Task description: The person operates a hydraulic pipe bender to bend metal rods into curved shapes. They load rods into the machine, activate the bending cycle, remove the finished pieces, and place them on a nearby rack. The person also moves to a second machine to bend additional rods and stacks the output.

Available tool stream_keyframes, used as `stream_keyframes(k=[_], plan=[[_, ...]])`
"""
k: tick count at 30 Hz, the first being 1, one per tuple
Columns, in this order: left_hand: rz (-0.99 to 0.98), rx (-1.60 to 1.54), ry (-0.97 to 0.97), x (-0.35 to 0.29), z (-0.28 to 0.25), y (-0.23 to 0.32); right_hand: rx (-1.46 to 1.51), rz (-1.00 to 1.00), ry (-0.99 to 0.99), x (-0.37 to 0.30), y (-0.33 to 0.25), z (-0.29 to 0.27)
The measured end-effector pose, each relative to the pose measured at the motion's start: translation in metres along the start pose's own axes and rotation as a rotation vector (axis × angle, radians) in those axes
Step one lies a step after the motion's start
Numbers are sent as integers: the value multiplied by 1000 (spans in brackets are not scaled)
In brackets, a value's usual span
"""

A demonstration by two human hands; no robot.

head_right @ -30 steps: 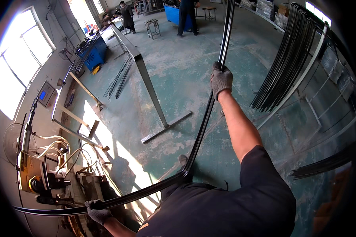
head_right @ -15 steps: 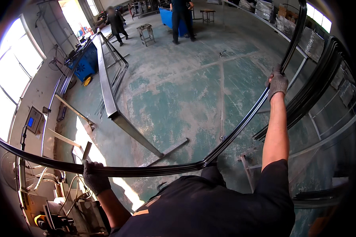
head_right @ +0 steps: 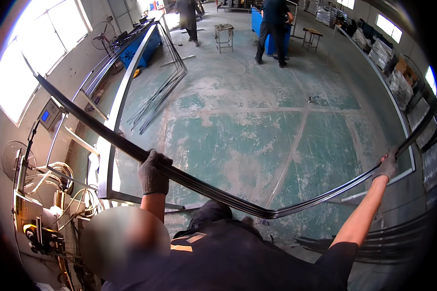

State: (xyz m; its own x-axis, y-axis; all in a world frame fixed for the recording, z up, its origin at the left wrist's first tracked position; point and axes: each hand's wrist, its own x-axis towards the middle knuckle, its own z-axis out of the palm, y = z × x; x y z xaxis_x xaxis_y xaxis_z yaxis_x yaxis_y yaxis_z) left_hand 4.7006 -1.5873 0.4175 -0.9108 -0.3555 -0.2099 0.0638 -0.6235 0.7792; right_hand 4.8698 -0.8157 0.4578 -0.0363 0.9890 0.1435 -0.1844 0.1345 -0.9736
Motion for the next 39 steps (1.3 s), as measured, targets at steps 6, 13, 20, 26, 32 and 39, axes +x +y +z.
stream_keyframes(k=[6, 13, 20, 26, 32, 39], plan=[[-206, -7, -23, 126, 115, -119, 12, -21, 90, 98, 40, 42], [-517, -63, -152, 275, 216, -300, -201, -209, 304, 161, 25, 100], [-839, -133, -173, 384, 265, -411, -604, -220, 229, 212, 7, 200], [-908, -239, -61, 501, 272, -488, -613, -432, 169, 250, 70, 409], [-28, 137, -648, 683, 180, -610, -523, -349, -118, 230, 151, 741], [-292, -315, 87, 806, 183, -507, -157, -270, -514, 109, 215, 1142]])
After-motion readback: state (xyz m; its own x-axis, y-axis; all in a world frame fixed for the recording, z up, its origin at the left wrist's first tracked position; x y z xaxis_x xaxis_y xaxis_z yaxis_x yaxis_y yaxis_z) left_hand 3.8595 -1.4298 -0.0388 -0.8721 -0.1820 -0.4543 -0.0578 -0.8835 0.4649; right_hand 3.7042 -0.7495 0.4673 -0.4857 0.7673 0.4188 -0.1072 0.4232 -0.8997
